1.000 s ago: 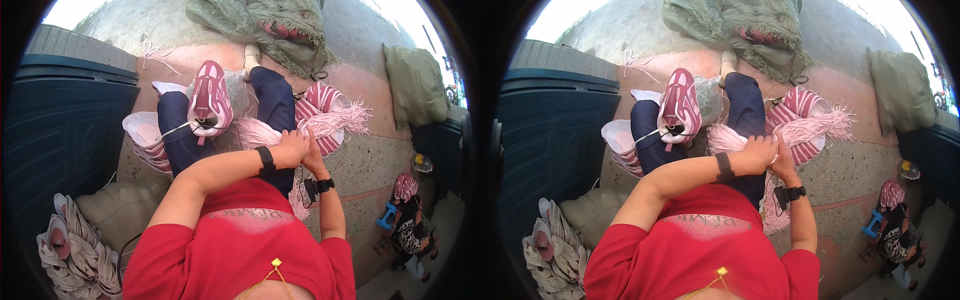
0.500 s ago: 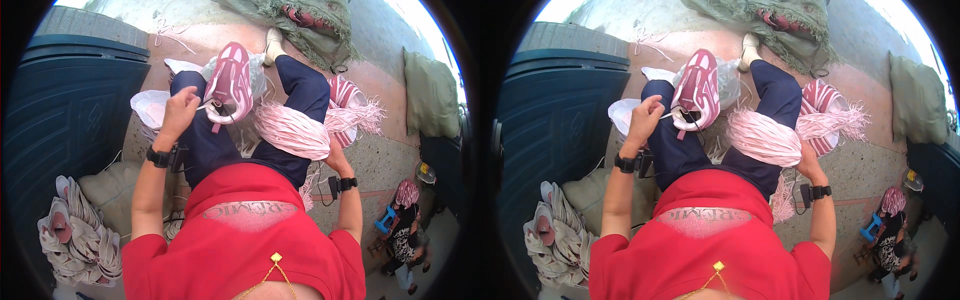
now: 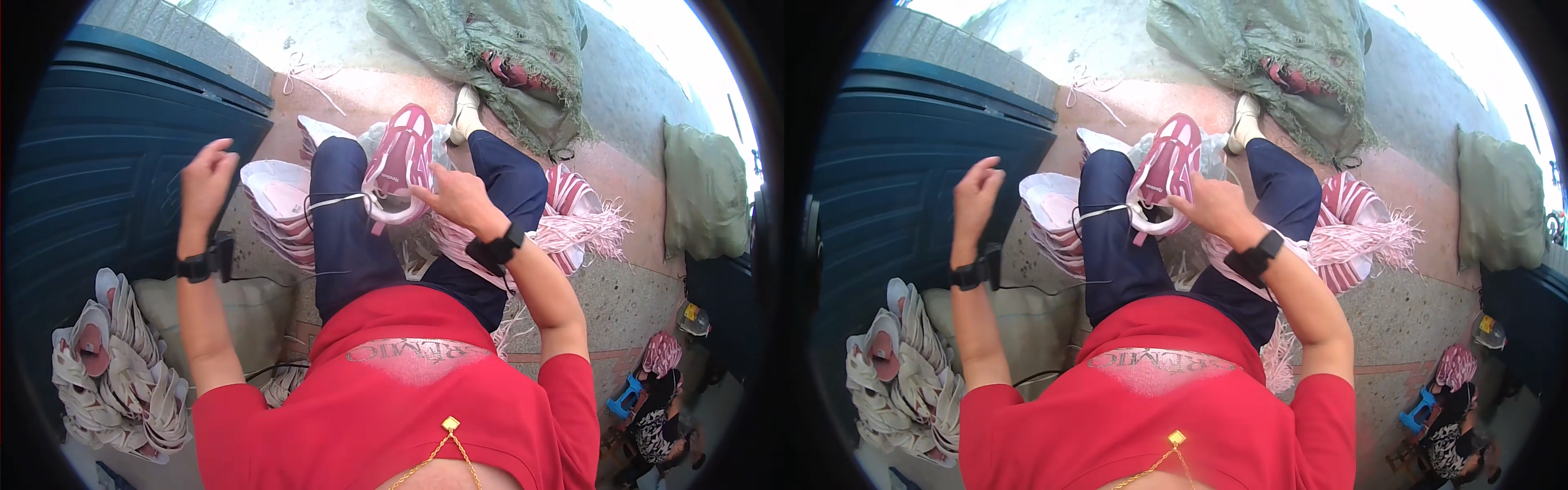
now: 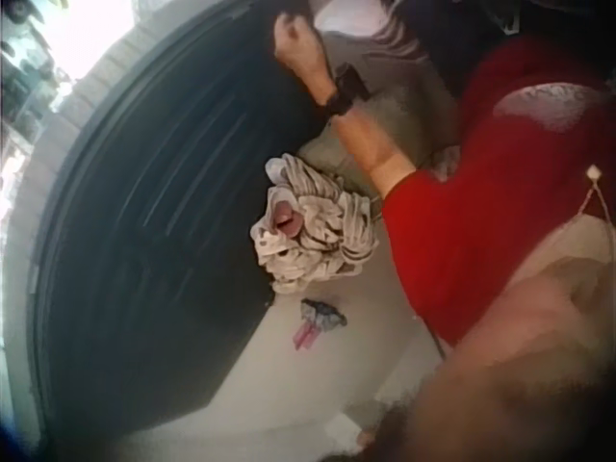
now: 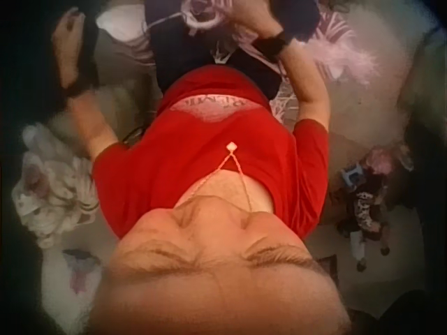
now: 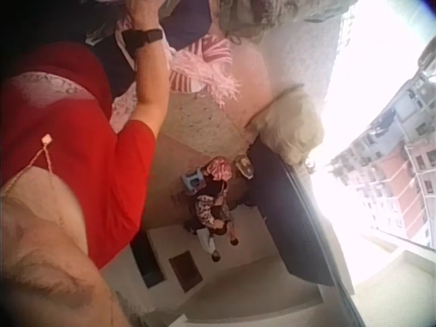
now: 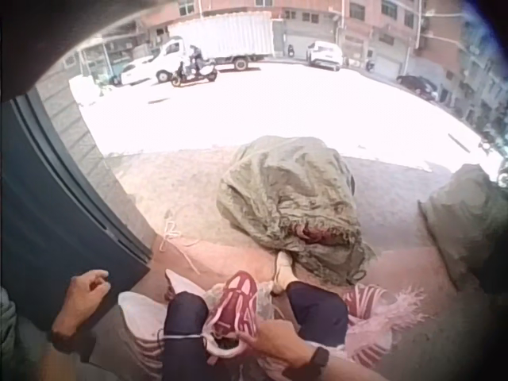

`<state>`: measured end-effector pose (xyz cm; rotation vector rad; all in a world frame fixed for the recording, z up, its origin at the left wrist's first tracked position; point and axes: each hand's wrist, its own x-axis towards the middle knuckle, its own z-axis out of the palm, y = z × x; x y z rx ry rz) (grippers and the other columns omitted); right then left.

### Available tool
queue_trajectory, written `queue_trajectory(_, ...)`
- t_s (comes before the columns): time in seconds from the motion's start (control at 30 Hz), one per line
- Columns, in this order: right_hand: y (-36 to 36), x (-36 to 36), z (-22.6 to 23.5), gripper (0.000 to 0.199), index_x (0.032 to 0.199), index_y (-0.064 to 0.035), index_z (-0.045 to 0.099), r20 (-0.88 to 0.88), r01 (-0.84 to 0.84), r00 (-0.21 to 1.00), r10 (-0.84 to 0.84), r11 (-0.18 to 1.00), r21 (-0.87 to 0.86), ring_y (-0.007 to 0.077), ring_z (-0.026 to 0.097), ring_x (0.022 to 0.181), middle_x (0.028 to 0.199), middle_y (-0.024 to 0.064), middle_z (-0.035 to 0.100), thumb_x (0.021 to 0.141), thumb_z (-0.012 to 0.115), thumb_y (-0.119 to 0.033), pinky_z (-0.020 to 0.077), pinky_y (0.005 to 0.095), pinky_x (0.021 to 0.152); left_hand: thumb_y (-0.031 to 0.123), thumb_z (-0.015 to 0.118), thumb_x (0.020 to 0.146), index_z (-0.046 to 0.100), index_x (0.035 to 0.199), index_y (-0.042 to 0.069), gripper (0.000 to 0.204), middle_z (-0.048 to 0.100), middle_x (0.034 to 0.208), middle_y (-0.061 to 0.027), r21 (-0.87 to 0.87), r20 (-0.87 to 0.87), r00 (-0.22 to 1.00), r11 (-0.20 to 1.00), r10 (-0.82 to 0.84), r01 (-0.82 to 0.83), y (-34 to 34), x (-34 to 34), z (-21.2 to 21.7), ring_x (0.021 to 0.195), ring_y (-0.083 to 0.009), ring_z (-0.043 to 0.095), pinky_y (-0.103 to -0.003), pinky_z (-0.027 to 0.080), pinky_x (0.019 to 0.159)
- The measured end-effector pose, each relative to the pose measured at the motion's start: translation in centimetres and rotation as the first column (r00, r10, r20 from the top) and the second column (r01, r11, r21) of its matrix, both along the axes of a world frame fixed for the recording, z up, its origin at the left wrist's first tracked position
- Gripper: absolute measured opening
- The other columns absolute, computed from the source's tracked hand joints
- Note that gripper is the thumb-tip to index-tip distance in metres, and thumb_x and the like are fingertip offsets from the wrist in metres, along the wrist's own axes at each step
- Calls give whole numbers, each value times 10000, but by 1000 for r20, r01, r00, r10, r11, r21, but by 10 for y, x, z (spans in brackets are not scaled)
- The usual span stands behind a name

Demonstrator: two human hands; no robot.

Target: The person sits on the ground and ties a long pink rope around a pink sandal using both hands. They pull the rope through loops, tighten it, and adjust the knot repeatedly. The person also handles a bundle of pink rope and another sandal during the process.

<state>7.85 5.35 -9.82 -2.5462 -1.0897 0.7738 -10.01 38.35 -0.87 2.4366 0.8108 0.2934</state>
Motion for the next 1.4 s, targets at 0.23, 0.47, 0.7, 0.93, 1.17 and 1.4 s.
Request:
queue_trajectory(0.23, 24, -8, -51, 328, 932, 41, 544, 8, 74, 997, -74, 997, 13, 385, 648, 734, 760, 232, 649, 835, 517, -271, 509, 461, 680, 158, 599, 871, 615, 1131, 31, 290, 662, 835, -65, 295, 307, 863, 822, 400, -486, 102, -123, 69, 727, -121, 608, -256, 487, 673)
queue_trajectory(0.47, 13, -3, -46, 353, 1094, 53, 488, 51, 207, 976, -214, 972, 109, 420, 632, 728, 749, 258, 633, 833, 485, -186, 492, 490, 662, 395, 649, 797, 591, 1065, -25, 502, 651, 795, -218, -321, -146, 978, 942, -150, 97, -123, 45, -83, 766, -358, 650, -406, 502, 684)
queue_trajectory(0.7, -10, -12, -34, 388, 1122, 42, 469, -16, 273, 962, -273, 958, 90, 440, 622, 742, 754, 265, 628, 841, 519, -220, 477, 519, 672, 201, 535, 838, 515, 844, -2, 204, 627, 702, -242, -15, -271, 911, 948, -311, 319, -162, 74, -122, 719, -412, 640, -486, 518, 655)
queue_trajectory(0.93, -5, -29, -38, 405, 1133, -2, 438, -55, 252, 967, -247, 962, 109, 451, 607, 754, 787, 264, 627, 855, 527, -282, 461, 536, 693, 193, 527, 854, 459, 868, 12, 193, 606, 732, -277, -69, -226, 926, 953, -303, 295, -169, 63, -135, 719, -457, 606, -526, 496, 633)
queue_trajectory(1.17, -12, -22, -36, 401, 1136, 2, 504, -128, 198, 976, -174, 958, 206, 400, 616, 814, 838, 242, 635, 823, 603, -228, 465, 476, 714, 246, 555, 855, 485, 862, 10, 247, 610, 766, -277, -83, -253, 907, 942, -336, 325, -173, 66, -122, 749, -458, 600, -533, 477, 673)
queue_trajectory(1.4, -67, 10, -3, 175, 890, -17, 676, 19, 233, 962, -272, 856, 462, 269, 604, 772, 789, 120, 610, 771, 659, -145, 469, 348, 700, 202, 584, 856, 615, 897, 14, 195, 636, 803, -201, -83, 5, 882, 879, -471, 470, -169, 58, -94, 773, -360, 627, -423, 494, 670)
